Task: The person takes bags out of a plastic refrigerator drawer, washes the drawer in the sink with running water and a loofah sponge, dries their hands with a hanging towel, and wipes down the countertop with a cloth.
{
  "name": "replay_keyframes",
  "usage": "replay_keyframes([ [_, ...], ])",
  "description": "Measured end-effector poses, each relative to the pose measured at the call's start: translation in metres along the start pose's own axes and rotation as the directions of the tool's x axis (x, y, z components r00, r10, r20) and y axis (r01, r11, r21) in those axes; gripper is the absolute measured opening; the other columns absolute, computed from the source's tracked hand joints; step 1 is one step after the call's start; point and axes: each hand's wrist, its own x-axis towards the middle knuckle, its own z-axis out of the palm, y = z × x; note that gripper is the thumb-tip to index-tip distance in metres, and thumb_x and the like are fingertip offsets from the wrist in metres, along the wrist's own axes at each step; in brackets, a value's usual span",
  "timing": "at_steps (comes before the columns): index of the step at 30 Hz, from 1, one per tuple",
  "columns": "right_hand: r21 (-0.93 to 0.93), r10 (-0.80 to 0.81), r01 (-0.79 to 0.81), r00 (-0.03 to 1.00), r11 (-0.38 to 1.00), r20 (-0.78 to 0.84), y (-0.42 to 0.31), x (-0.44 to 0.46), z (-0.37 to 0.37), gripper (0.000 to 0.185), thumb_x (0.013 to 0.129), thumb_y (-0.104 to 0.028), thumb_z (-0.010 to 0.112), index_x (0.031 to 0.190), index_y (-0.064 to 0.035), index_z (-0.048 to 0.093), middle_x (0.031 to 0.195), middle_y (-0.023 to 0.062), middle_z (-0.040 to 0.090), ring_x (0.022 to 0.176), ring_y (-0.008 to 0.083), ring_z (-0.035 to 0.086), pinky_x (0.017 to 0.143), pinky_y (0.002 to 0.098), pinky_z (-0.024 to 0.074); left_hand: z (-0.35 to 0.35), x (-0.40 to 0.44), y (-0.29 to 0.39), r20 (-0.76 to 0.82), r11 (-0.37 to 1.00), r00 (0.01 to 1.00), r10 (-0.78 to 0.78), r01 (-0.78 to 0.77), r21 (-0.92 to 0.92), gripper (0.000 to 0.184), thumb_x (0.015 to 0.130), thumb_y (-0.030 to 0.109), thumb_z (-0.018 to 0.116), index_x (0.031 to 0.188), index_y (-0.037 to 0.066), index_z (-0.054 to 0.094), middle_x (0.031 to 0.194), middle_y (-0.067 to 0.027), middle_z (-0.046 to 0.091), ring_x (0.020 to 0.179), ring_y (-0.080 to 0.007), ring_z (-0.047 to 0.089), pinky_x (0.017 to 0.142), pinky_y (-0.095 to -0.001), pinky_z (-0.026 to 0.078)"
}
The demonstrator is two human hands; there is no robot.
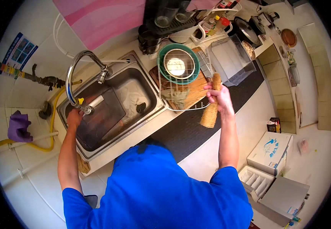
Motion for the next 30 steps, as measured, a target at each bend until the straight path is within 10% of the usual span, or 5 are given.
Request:
replay_keyframes([
  [14, -0.691, -0.466, 0.191, 0.853, 0.697, -0.234, -0.04, 0.102, -0.125, 0.029, 0.084, 0.007, 0.048, 0.106, -0.001, 0.064, 0.083, 0.0071, 0.07, 0.06, 0.0115, 0.064, 0.051, 0.0298, 0.0496, 0.015, 0.001, -0.01, -0.044, 0.999, 0.998, -0.045, 0.043, -0.03, 0.038, 0.086, 0.035, 0.067, 0.111, 0.006, 0.072, 0.105, -0.0182, 0.072, 0.101, -0.0353, 0.068, 0.088, -0.0449, 0.053],
  [19, -0.942, -0.594, 0.145, 0.802, 0.302, -0.067, -0.012, 0.137, -0.08, 0.028, 0.08, 0.004, 0.051, 0.106, -0.0024, 0.061, 0.092, 0.0312, 0.065, 0.094, 0.05, 0.063, 0.08, 0.054, 0.05, 0.027, 0.009, -0.023, -0.045, 0.992, 0.999, 0.004, -0.01, -0.128, 0.036, 0.086, 0.033, 0.067, 0.108, 0.004, 0.072, 0.105, -0.0183, 0.072, 0.1, -0.0355, 0.068, 0.087, -0.0443, 0.053],
  [24, -0.971, -0.638, 0.177, 0.77, 0.16, 0.036, -0.024, 0.145, -0.055, 0.029, 0.081, 0.006, 0.048, 0.105, -0.0022, 0.061, 0.093, 0.0266, 0.066, 0.093, 0.0464, 0.063, 0.078, 0.0518, 0.0493, 0.031, 0.007, -0.028, -0.092, 0.99, 0.994, 0.06, -0.071, -0.12, 0.034, 0.086, 0.032, 0.068, 0.104, 0.003, 0.072, 0.104, -0.0203, 0.071, 0.099, -0.0369, 0.068, 0.087, -0.0453, 0.053],
  [28, -0.953, -0.87, 0.299, 0.457, -0.047, 0.186, -0.039, 0.132, -0.062, 0.041, 0.085, 0.007, 0.047, 0.122, -0.0048, 0.06, 0.103, 0.0247, 0.066, 0.099, 0.0435, 0.062, 0.084, 0.0484, 0.052, 0.023, 0.002, -0.018, -0.089, 0.995, 0.993, 0.072, -0.078, -0.065, 0.032, 0.086, 0.032, 0.066, 0.1, 0.004, 0.074, 0.103, -0.0224, 0.07, 0.099, -0.039, 0.067, 0.087, -0.0479, 0.052],
  [30, -0.969, -0.801, 0.246, 0.581, -0.001, 0.148, -0.042, 0.08, -0.016, 0.038, 0.088, 0.006, 0.05, 0.122, -0.0033, 0.061, 0.104, 0.0222, 0.067, 0.098, 0.0371, 0.065, 0.085, 0.044, 0.0531, 0.035, 0.013, -0.034, -0.056, 0.993, 0.991, 0.121, -0.121, -0.001, 0.033, 0.086, 0.033, 0.064, 0.098, 0.004, 0.074, 0.101, -0.0237, 0.069, 0.098, -0.0402, 0.066, 0.087, -0.0497, 0.051],
])
